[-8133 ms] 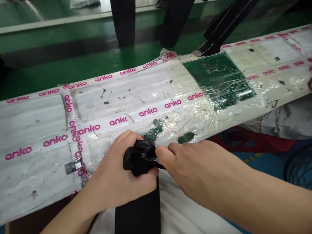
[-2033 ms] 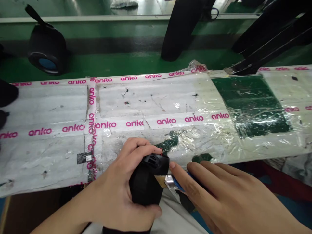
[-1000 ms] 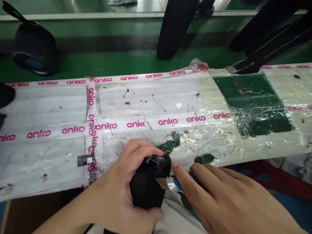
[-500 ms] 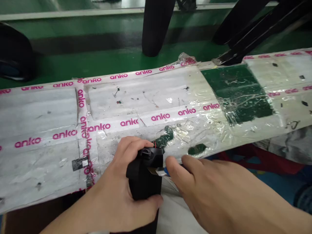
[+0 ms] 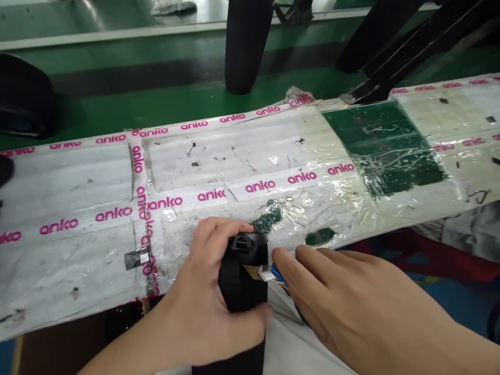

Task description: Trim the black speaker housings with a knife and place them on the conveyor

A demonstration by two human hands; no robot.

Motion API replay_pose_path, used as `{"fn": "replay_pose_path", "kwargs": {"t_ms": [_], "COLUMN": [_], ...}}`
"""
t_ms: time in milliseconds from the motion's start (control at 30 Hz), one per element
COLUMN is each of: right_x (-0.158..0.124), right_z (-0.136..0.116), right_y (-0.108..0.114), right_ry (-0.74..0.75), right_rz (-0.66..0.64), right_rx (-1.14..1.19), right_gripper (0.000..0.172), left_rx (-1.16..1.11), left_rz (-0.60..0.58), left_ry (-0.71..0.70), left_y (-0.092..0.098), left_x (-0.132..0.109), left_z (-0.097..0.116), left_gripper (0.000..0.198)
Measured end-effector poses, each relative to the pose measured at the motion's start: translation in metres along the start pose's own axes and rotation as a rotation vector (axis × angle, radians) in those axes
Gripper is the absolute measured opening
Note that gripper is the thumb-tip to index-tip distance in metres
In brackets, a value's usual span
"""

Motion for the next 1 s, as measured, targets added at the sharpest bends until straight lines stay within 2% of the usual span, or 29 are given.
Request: {"fn": "replay_pose_path", "kwargs": {"t_ms": [233, 500, 800, 1000], "right_x": [0.0, -0.005, 0.005, 0.004], "right_z": [-0.003, -0.005, 0.005, 0.005], "right_y": [-0.001, -0.015, -0.02, -0.013], "right_ry": [-0.045, -0.074, -0.011, 0.0], "right_rz": [0.016, 0.013, -0.014, 0.021], "right_rx": [-0.075, -0.158, -0.136, -0.064], "right_gripper": [0.063, 0.066, 0.051, 0.05], "left_rx": [0.045, 0.113, 0.176, 0.121], "left_rz": [0.049, 0.07, 0.073, 0.075], "left_ry": [-0.073, -0.025, -0.053, -0.037], "left_y": [0.001, 0.002, 0.002, 0.003], "left_x": [0.002, 0.001, 0.005, 0.004], "left_z": [0.005, 0.006, 0.007, 0.006], "left_gripper": [0.078, 0.077, 0.074, 0.069]}}
Point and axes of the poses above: each hand's wrist, its own x-axis towards the middle knuckle, its own y-axis out of the back of the hand, z = x × y, the point moved 6 cm from there along x, towards the middle knuckle, and after that the axes turned 14 degrees about z, right-handed, at the moved point
